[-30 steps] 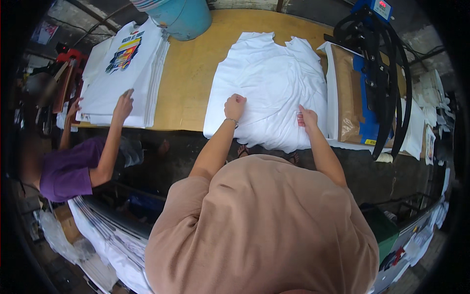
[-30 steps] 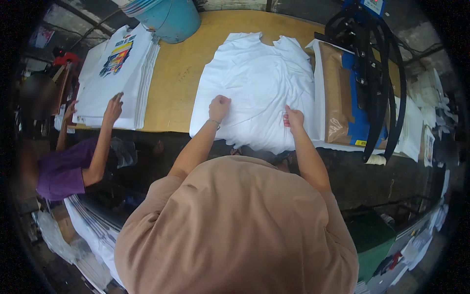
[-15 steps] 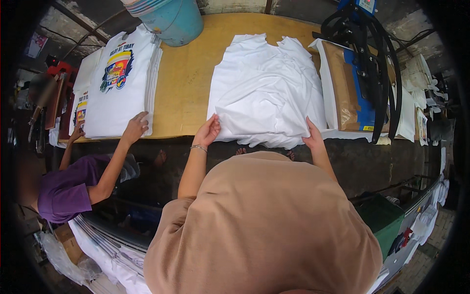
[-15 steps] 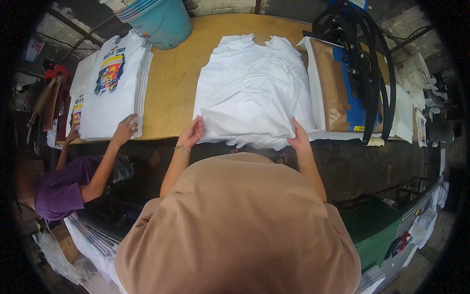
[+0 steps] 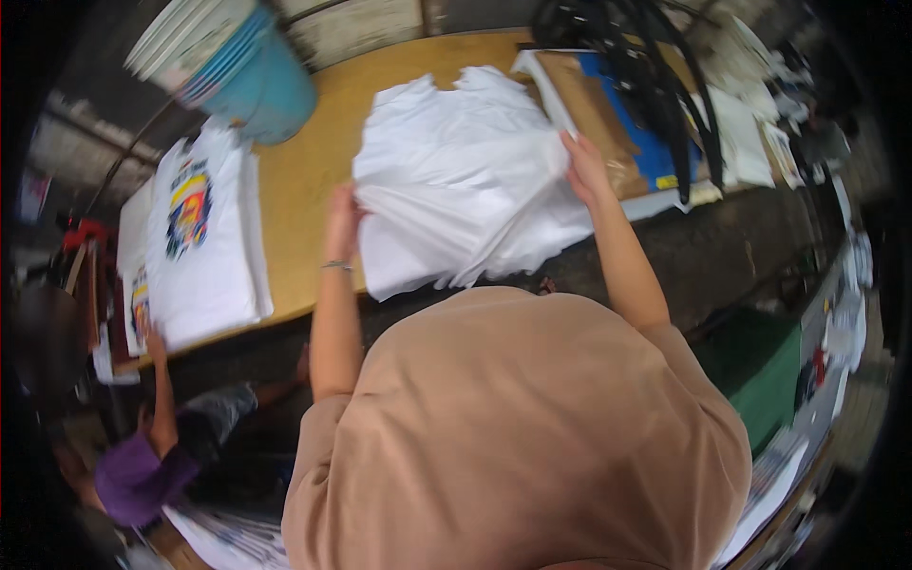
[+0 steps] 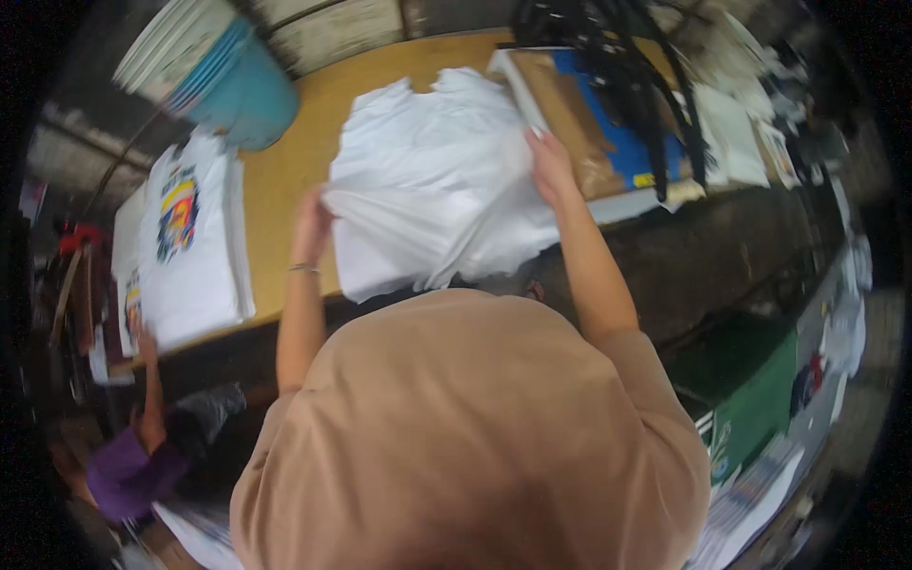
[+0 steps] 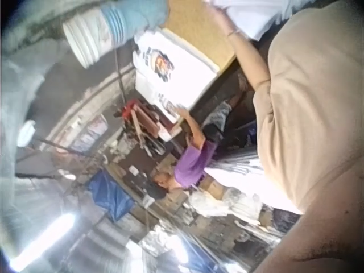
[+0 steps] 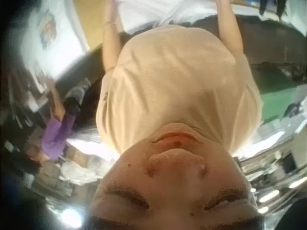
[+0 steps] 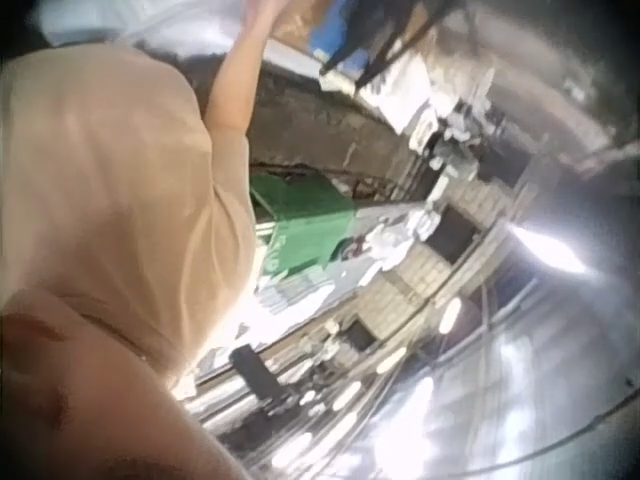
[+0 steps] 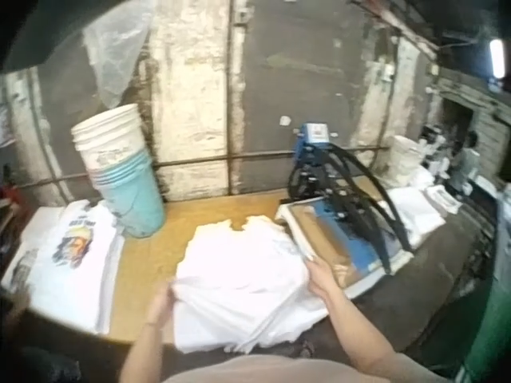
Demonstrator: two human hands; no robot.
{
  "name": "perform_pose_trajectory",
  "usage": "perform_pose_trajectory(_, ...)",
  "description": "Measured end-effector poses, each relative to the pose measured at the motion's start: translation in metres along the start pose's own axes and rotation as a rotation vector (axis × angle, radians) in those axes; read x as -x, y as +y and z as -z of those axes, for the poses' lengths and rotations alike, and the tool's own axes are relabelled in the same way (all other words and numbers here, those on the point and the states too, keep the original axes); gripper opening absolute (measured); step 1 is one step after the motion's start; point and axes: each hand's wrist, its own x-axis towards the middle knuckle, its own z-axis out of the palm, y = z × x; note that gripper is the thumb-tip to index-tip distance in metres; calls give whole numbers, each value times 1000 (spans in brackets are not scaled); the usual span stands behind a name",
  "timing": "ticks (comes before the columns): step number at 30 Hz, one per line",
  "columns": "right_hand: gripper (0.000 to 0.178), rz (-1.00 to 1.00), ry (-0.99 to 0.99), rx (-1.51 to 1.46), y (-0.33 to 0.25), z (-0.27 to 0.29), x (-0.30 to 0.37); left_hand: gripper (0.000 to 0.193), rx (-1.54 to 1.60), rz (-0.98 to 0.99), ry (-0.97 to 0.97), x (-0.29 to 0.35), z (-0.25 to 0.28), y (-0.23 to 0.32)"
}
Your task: The recorder uses a heat press to apply printed designs to white t-shirts and then folds the finished shirts.
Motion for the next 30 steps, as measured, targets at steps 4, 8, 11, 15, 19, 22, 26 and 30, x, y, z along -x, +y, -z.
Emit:
perform_pose_trajectory(4, 29, 295, -214, -224, -87, 16, 43, 36, 260, -500, -279, 51, 1, 103)
perform_pose_trajectory(8, 24, 314, -333, 184, -111, 41, 66, 32, -108, -608, 165, 86, 19, 143)
perform_pose_trajectory(11, 24, 353, -137, 315, -114, 33, 33, 27, -224, -600, 189, 66, 32, 161)
perform_pose_trajectory(15, 30, 508, -126, 164, -161, 14, -5, 24, -374, -840, 184, 51, 42, 224)
perform_pose_trajectory(19, 33, 629, -243, 192, -217, 2, -7, 20, -343, -1093, 117, 63, 40, 278)
perform_pose_trajectory(22, 35, 635, -293, 146, -234, 5, -7, 19, -294, -1093, 118, 79, 44, 288)
perform_pose_trajectory(26, 35, 531, -365, 220, -227, 11, -18, 23, -351, -897, 97, 79, 46, 275)
perform_pose_trajectory(30, 36, 550, -299, 165, -225, 9, -23, 18, -258, -955, 79, 81, 50, 272)
